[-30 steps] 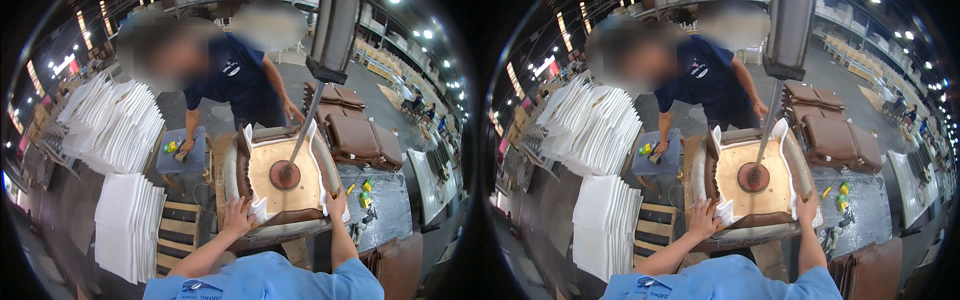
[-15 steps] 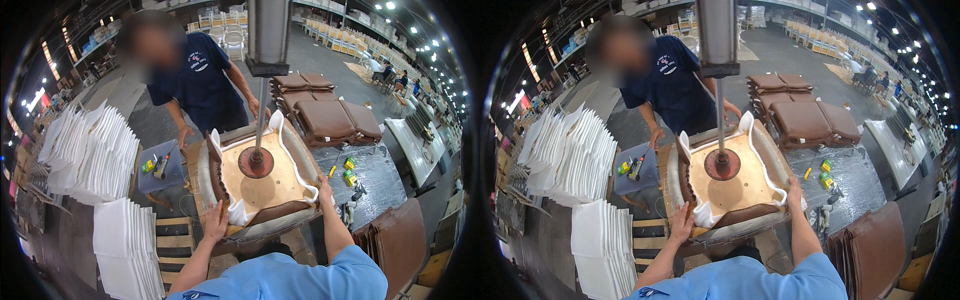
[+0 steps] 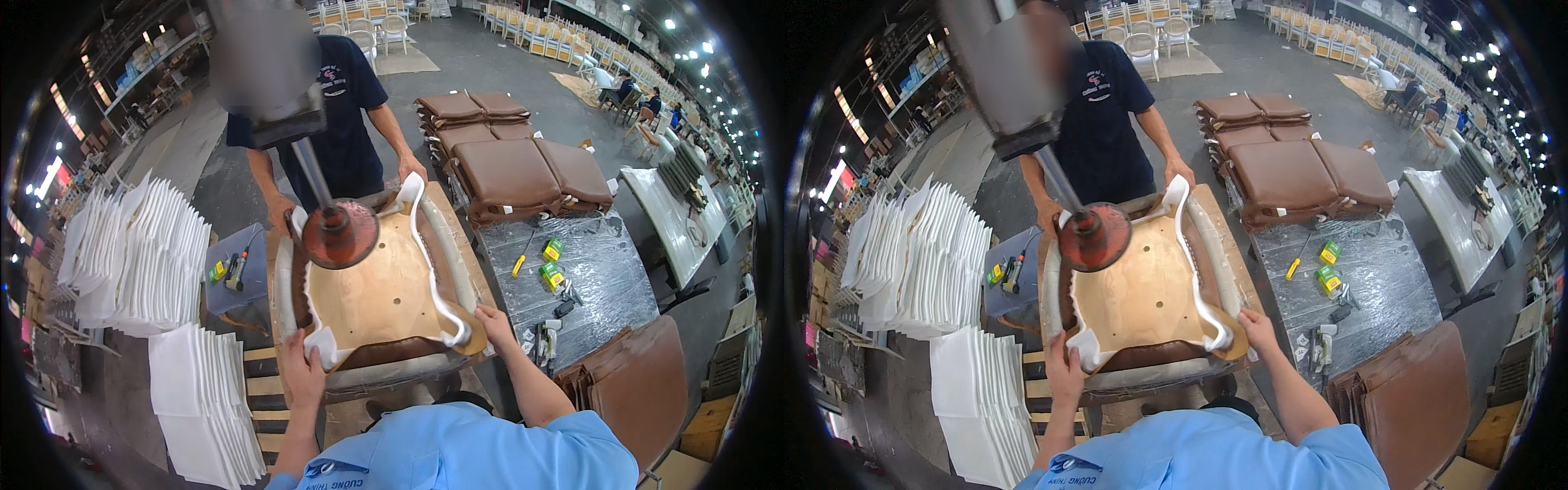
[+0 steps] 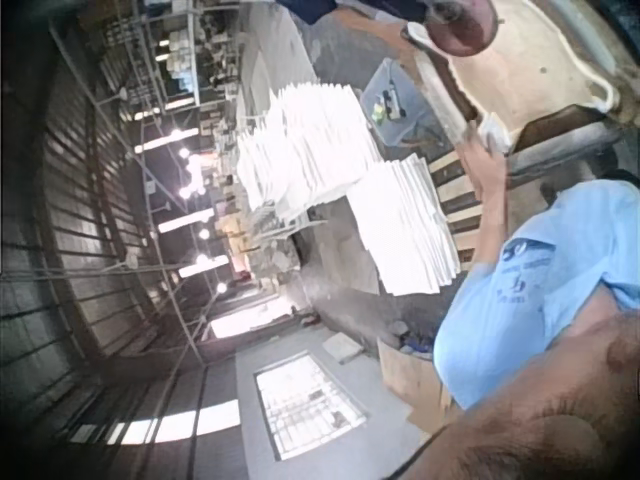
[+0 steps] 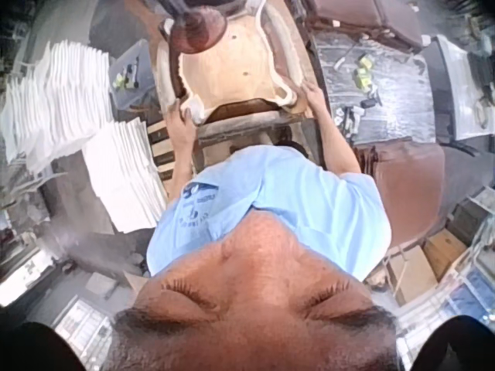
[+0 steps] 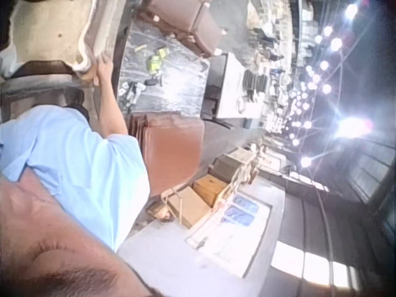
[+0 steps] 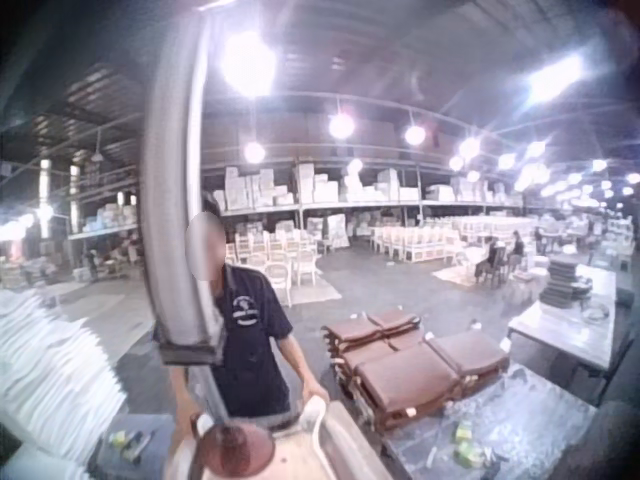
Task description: The person uses a pneumatic staple gun to attach white foam padding to a wooden chair seat base while a coworker assists by holding the seat and placing a brown leather cushion on top. The person then places a cardboard sheet over the padded seat and repeats the process with another foam piece.
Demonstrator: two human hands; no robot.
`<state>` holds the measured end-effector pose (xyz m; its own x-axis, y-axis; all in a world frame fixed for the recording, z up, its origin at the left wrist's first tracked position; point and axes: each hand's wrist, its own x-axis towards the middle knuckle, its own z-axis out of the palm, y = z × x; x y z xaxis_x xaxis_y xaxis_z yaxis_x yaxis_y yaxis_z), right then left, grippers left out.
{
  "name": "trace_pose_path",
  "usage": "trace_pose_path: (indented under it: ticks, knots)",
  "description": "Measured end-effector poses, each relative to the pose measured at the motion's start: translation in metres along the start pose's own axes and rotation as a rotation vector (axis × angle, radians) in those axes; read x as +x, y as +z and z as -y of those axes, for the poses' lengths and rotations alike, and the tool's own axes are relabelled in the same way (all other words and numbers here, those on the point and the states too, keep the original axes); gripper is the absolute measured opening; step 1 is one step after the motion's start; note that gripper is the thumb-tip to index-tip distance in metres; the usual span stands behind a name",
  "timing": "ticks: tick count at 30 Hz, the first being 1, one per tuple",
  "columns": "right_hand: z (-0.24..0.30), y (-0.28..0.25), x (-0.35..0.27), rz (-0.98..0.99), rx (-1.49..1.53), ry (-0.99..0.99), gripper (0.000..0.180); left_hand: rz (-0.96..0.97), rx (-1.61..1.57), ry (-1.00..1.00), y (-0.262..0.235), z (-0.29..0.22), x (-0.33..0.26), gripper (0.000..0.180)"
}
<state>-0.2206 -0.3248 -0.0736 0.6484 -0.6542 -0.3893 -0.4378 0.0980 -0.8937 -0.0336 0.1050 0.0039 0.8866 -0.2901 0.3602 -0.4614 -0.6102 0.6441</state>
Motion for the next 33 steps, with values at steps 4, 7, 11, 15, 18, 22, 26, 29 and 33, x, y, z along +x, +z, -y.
trace_pose_path:
  ticks: [4, 7, 11, 15, 18, 22, 26, 29, 33]
  knots:
    - [-0.027, -0.005, 0.009, 0.023, -0.074, -0.129, 0.051, 0.445, -0.325, -0.235, 0.036, -0.085, -0.045, 0.035]
    - [-0.025, 0.007, 0.005, 0.073, -0.210, -0.182, 0.053, 0.603, -0.271, -0.002, 0.069, -0.121, -0.078, 0.037]
    - [-0.006, 0.005, 0.000, 0.167, -0.265, -0.208, 0.053, 0.618, -0.110, 0.157, 0.108, -0.120, -0.100, 0.042]
    - [0.002, -0.017, -0.007, 0.189, -0.169, -0.137, 0.050, 0.588, -0.045, 0.224, 0.124, -0.124, -0.101, 0.042]
    - [-0.010, -0.046, -0.016, 0.112, -0.049, -0.176, 0.043, 0.630, -0.095, 0.299, 0.129, -0.130, -0.087, 0.041]
    - [-0.020, -0.104, -0.038, -0.162, -0.124, -0.190, 0.037, 0.741, -0.056, 0.285, 0.121, -0.111, -0.087, 0.044]
    - [-0.046, -0.225, -0.099, -0.721, -0.271, -0.054, 0.023, 0.803, -0.060, 0.372, 0.126, -0.114, -0.082, 0.047]
    - [-0.077, -0.306, -0.152, -1.123, -0.455, 0.046, 0.020, 0.830, -0.060, 0.371, 0.126, -0.112, -0.081, 0.047]
    - [-0.091, -0.383, -0.178, -1.374, -0.486, 0.403, 0.027, 0.892, -0.109, 0.339, 0.135, -0.109, -0.070, 0.055]
